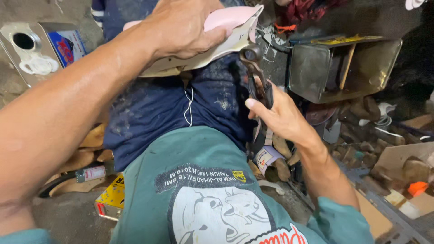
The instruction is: The person uses a plier-like tool to press and shape the upper of a pink shoe held on their lap. They repeatedly adjust the shoe's position and apply pressure along the edges and toe area, then switch to a wooden mallet to tap the shoe's surface.
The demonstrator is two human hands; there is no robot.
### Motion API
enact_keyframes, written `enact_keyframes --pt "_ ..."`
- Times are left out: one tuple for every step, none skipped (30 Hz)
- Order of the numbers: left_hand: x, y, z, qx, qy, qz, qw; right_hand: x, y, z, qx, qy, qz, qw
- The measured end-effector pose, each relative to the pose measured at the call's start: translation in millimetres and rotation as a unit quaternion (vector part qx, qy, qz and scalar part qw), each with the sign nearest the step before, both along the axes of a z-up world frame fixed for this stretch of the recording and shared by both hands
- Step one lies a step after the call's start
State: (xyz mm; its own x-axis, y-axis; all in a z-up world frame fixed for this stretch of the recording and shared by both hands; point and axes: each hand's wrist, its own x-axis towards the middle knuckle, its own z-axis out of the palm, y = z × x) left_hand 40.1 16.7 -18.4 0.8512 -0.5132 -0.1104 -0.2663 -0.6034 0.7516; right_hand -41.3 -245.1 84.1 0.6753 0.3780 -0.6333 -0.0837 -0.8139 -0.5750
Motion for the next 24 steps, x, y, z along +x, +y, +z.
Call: enact_keyframes --pt "6 0 9 0.011 0.094 -0.014 0.995 -5 5 6 0.005 -0.015 -0.042 0.999" --pt "9 1 9 0.013 0.095 -0.019 0.995 -9 8 2 0.006 -0.014 -0.048 0.999" --pt "12 2 9 0.014 0.116 -0.035 0.993 -12 11 -2 0.025 -0.089 -0.058 0.994" --pt "17 2 10 0.015 0.131 -0.051 0.990 -14 14 -7 0.044 -0.169 -0.066 0.982" --pt "18 2 5 0.017 0.126 -0.056 0.990 -17 13 -20 0.045 -0.174 -0.071 0.981" --pt "19 3 1 0.003 0.117 -0.064 0.991 -19 12 -32 0.087 -0.263 -0.046 0.960" --pt "19 4 -3 -0.012 0.107 -0.073 0.992 -22 11 -43 0.128 -0.350 -0.018 0.928" --pt "19 5 -4 -0.009 0.106 -0.075 0.992 -17 12 -46 0.129 -0.352 -0.021 0.927" --pt "18 6 -6 -0.020 0.119 -0.075 0.990 -13 14 -48 0.094 -0.313 -0.013 0.945" --pt "20 8 -7 -0.029 0.127 -0.072 0.989 -5 16 -52 0.060 -0.279 -0.003 0.958" --pt "24 8 -3 -0.025 0.121 -0.071 0.990 -6 14 -58 0.064 -0.285 -0.003 0.956" --pt "23 8 -1 -0.025 0.139 -0.070 0.987 -10 13 -62 0.106 -0.338 -0.020 0.935" --pt "22 8 0 -0.026 0.158 -0.068 0.985 -15 11 -67 0.149 -0.389 -0.037 0.908" --pt "21 9 -4 -0.024 0.160 -0.067 0.985 -13 12 -70 0.150 -0.388 -0.038 0.909" --pt "19 10 -8 -0.034 0.149 -0.081 0.985 -12 13 -72 0.115 -0.339 -0.019 0.933" --pt "23 10 -10 -0.042 0.132 -0.096 0.986 -7 14 -74 0.080 -0.296 0.000 0.952" --pt "21 10 -10 -0.039 0.128 -0.097 0.986 -14 14 -77 0.083 -0.300 -0.002 0.950" --pt "20 10 -9 -0.054 0.119 -0.094 0.987 -18 13 -81 0.122 -0.347 -0.036 0.929" --pt "19 10 -9 -0.069 0.109 -0.091 0.988 -22 13 -85 0.161 -0.392 -0.071 0.903" --pt "18 10 -7 -0.069 0.110 -0.091 0.987 -19 15 -80 0.161 -0.392 -0.071 0.903" --pt "16 10 -5 -0.079 0.102 -0.089 0.988 -18 17 -74 0.116 -0.337 -0.035 0.934" --pt "17 9 -1 -0.088 0.091 -0.089 0.988 -13 18 -69 0.071 -0.286 0.001 0.956" --pt "18 9 -1 -0.086 0.087 -0.090 0.988 -15 18 -76 0.072 -0.290 0.000 0.954" --pt "17 8 -1 -0.084 0.087 -0.081 0.989 -18 16 -82 0.125 -0.372 -0.015 0.920"
